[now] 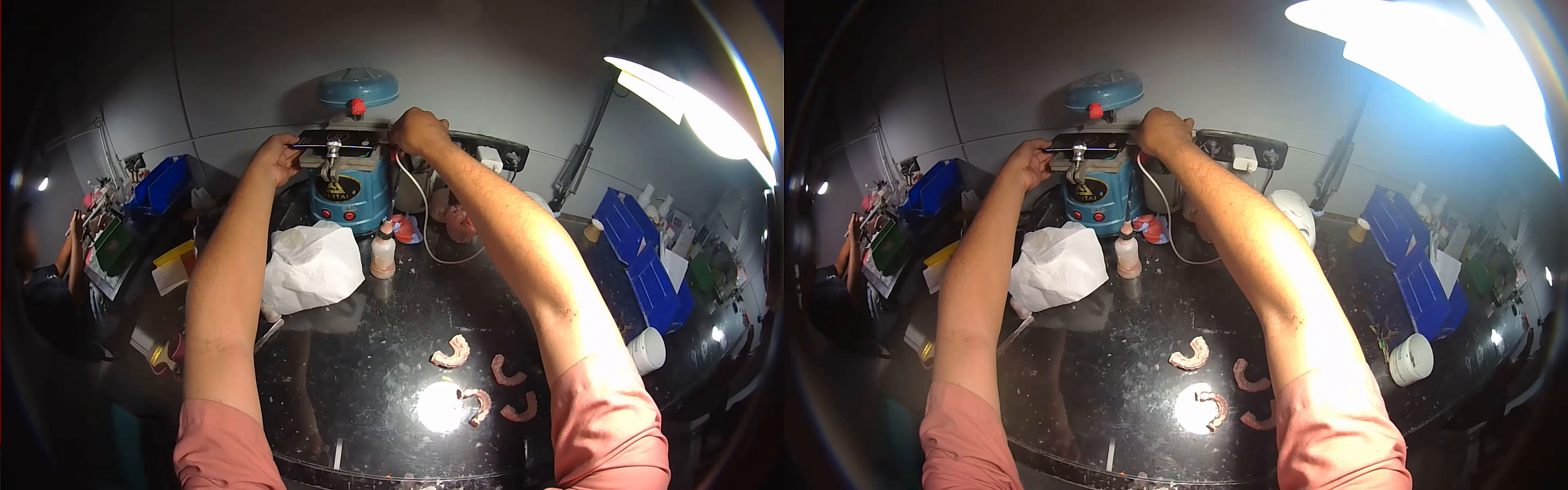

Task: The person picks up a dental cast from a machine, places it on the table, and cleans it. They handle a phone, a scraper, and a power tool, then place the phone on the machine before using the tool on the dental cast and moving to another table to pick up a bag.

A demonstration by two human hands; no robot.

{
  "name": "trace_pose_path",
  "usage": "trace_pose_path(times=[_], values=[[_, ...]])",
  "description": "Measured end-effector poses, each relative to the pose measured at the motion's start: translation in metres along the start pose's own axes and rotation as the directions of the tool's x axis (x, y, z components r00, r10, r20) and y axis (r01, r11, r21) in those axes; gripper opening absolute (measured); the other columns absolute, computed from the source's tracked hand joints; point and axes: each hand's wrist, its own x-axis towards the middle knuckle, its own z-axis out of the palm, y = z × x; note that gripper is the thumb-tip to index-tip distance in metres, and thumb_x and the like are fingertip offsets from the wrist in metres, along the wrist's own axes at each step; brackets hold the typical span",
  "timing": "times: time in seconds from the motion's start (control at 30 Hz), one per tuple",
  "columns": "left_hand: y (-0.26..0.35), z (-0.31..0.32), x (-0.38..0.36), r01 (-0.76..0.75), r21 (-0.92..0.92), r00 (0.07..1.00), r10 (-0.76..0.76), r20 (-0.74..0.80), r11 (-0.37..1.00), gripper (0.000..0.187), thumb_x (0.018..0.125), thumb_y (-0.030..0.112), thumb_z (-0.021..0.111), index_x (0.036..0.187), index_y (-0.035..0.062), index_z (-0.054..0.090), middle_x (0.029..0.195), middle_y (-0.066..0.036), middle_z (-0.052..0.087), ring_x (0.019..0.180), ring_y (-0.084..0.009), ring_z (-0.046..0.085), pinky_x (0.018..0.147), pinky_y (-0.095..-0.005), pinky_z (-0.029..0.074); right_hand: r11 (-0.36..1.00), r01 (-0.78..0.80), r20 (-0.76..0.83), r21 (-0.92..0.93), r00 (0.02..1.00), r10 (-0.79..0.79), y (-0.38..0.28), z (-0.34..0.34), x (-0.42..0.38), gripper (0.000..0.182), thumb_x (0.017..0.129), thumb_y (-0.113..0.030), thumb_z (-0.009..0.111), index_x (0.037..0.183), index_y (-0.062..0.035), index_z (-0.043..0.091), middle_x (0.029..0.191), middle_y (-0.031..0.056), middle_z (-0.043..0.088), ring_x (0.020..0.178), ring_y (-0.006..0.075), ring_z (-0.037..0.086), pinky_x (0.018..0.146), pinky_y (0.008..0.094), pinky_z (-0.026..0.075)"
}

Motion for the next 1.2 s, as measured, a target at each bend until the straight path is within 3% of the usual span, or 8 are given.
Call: trace_pose_path(times=[0.23,0.3,0.53,0.6,0.7,0.8,0.9,1.2], values=[[0.000,0.001,-0.004,0.001,-0.044,1.000,0.000,0.004,0.999,0.019,0.082,0.020,0.063,0.097,0.0084,0.064,0.090,-0.006,0.072,0.087,-0.0208,0.064,0.093,-0.0384,0.038,1.000,-0.020,0.022,0.012,1.000,0.020,0.003,0.002,0.006,0.039,0.085,-0.032,0.066,0.111,-0.0032,0.069,0.113,0.0175,0.069,0.113,0.0324,0.063,0.107,0.0517,0.035],[0.001,0.000,-0.002,-0.034,-0.013,0.999,0.035,0.013,0.999,0.016,0.082,0.021,0.061,0.093,0.0094,0.063,0.092,-0.005,0.072,0.083,-0.0173,0.064,0.079,-0.0323,0.040,0.999,-0.012,0.039,0.034,0.999,0.011,0.005,0.004,0.009,0.038,0.085,-0.030,0.066,0.112,-0.0031,0.068,0.113,0.0171,0.069,0.113,0.0324,0.063,0.107,0.0527,0.035],[0.003,0.005,0.012,-0.163,0.035,0.983,0.165,-0.076,0.986,0.017,0.083,0.009,0.061,0.099,0.0043,0.062,0.086,-0.007,0.066,0.076,-0.0147,0.060,0.066,-0.0264,0.046,0.990,0.098,0.002,0.104,0.995,-0.099,0.015,0.012,0.025,0.040,0.083,-0.026,0.067,0.113,-0.0002,0.068,0.114,0.0168,0.069,0.105,0.0342,0.066,0.095,0.0413,0.049],[0.009,0.015,-0.001,-0.260,-0.092,0.965,0.258,-0.037,0.961,0.025,0.083,0.002,0.059,0.109,0.0021,0.061,0.092,-0.008,0.063,0.076,-0.0148,0.058,0.061,-0.0236,0.047,0.898,0.096,0.076,0.430,0.987,-0.142,0.012,0.007,0.020,0.051,0.076,-0.031,0.075,0.118,-0.0022,0.067,0.115,0.0151,0.069,0.100,0.0321,0.068,0.088,0.0353,0.053],[0.016,0.019,0.000,-0.222,-0.142,0.975,0.219,-0.038,0.965,0.031,0.085,0.000,0.056,0.116,0.0025,0.060,0.101,-0.010,0.062,0.080,-0.0162,0.058,0.063,-0.0241,0.048,0.885,0.195,0.052,0.422,0.970,-0.239,0.003,0.001,0.009,0.064,0.068,-0.032,0.081,0.125,-0.0090,0.064,0.092,0.0143,0.072,0.082,0.0187,0.068,0.077,0.0309,0.054],[0.018,0.025,-0.002,-0.204,-0.182,0.978,0.195,-0.069,0.962,0.030,0.086,-0.001,0.055,0.116,0.0019,0.060,0.102,-0.011,0.062,0.083,-0.0169,0.059,0.064,-0.0247,0.049,0.902,0.352,0.008,0.252,0.931,-0.365,0.005,0.007,0.013,0.073,0.063,-0.035,0.086,0.126,-0.0064,0.063,0.090,0.0140,0.072,0.076,0.0189,0.068,0.073,0.0295,0.053],[0.022,0.025,-0.007,-0.188,-0.175,0.981,0.174,-0.090,0.966,0.030,0.087,-0.002,0.054,0.117,0.0014,0.059,0.102,-0.010,0.063,0.084,-0.0162,0.059,0.066,-0.0245,0.050,0.907,0.282,0.085,0.312,0.943,-0.322,-0.003,-0.002,-0.003,0.077,0.061,-0.035,0.087,0.128,-0.0058,0.061,0.092,0.0145,0.072,0.073,0.0185,0.069,0.071,0.0288,0.053],[0.025,0.033,-0.037,-0.243,-0.089,0.969,0.237,-0.075,0.966,0.031,0.090,0.011,0.055,0.120,0.0099,0.061,0.098,-0.005,0.063,0.082,-0.0142,0.058,0.071,-0.0254,0.050,0.895,0.368,-0.063,0.253,0.929,-0.364,0.000,0.006,0.000,0.082,0.059,-0.032,0.087,0.128,0.0013,0.058,0.114,0.0206,0.068,0.109,0.0320,0.064,0.098,0.0373,0.049]])
